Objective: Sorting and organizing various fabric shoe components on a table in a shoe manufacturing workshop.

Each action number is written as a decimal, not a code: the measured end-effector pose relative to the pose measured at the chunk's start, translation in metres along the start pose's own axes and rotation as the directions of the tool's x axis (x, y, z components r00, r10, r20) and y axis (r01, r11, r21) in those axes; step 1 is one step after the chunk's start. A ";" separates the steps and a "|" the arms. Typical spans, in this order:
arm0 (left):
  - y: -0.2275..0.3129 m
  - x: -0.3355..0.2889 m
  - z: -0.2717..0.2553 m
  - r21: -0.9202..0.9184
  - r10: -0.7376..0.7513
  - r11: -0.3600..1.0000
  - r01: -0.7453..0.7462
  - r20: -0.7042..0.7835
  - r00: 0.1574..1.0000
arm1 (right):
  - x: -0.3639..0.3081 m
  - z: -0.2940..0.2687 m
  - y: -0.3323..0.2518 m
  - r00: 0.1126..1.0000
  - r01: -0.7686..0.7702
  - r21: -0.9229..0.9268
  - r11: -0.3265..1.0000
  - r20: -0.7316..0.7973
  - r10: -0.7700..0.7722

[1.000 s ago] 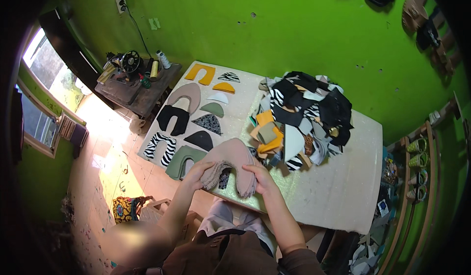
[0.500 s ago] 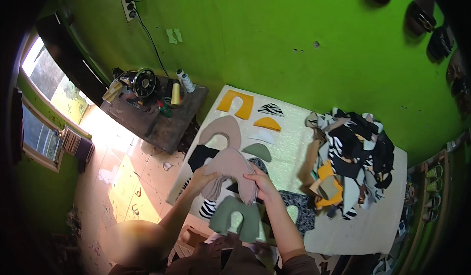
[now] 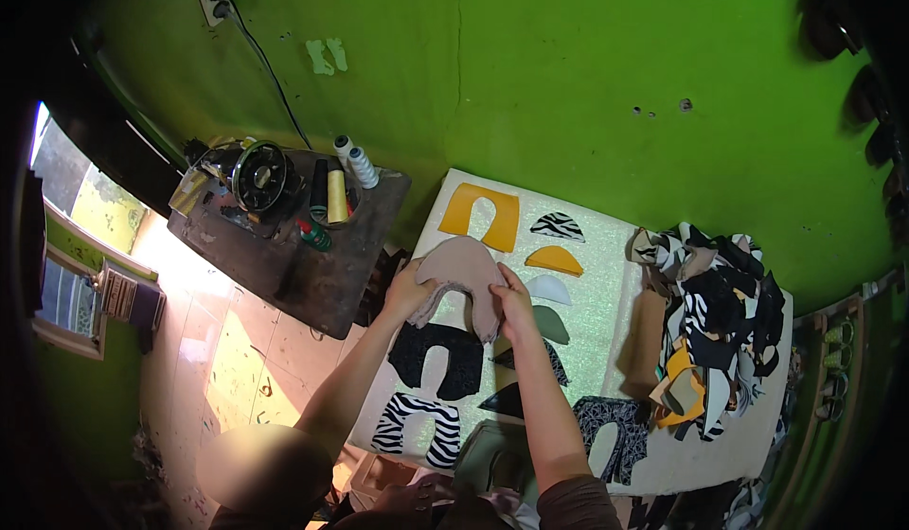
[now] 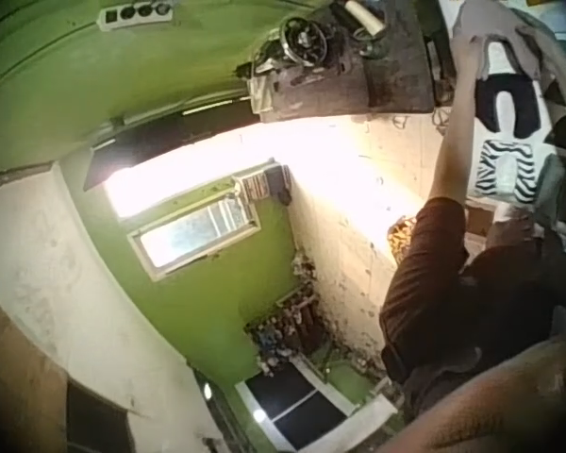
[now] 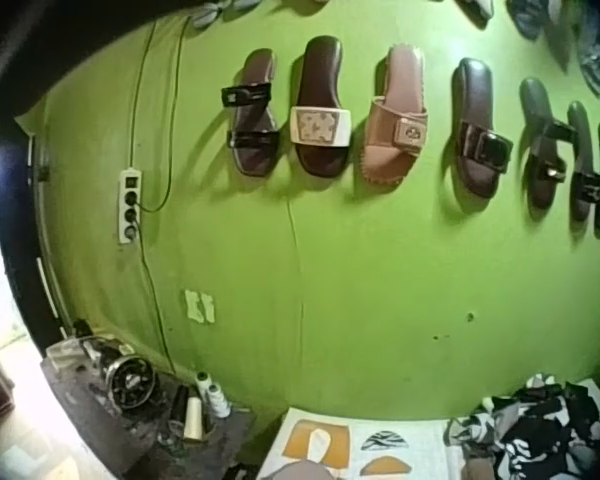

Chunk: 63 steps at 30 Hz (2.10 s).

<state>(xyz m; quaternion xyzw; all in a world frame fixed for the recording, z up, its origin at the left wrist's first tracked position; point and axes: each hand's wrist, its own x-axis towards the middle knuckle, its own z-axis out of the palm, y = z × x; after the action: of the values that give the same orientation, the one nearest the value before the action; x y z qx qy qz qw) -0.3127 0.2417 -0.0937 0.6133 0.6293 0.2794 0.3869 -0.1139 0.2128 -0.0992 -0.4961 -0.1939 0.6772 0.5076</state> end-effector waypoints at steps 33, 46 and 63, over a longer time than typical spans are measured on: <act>-0.017 0.000 0.033 0.683 0.539 0.561 -0.467 0.126 0.833 | 0.013 0.023 0.049 0.740 0.285 -0.903 -0.322 0.421 -0.525; 0.029 -0.092 0.011 0.130 0.472 0.881 -0.455 -0.172 0.864 | -0.088 -0.036 0.020 0.843 0.459 -0.837 0.297 0.304 -0.443; 0.106 -0.306 0.173 0.207 0.569 0.782 -0.588 0.146 0.809 | -0.313 -0.206 0.025 0.737 0.487 -0.859 0.160 0.306 -0.602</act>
<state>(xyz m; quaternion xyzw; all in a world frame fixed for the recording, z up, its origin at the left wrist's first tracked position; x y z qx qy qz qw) -0.1264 -0.0727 -0.0557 0.8292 0.4249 0.2822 0.2285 0.0504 -0.1227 -0.0584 -0.6176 -0.6636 0.2015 0.3709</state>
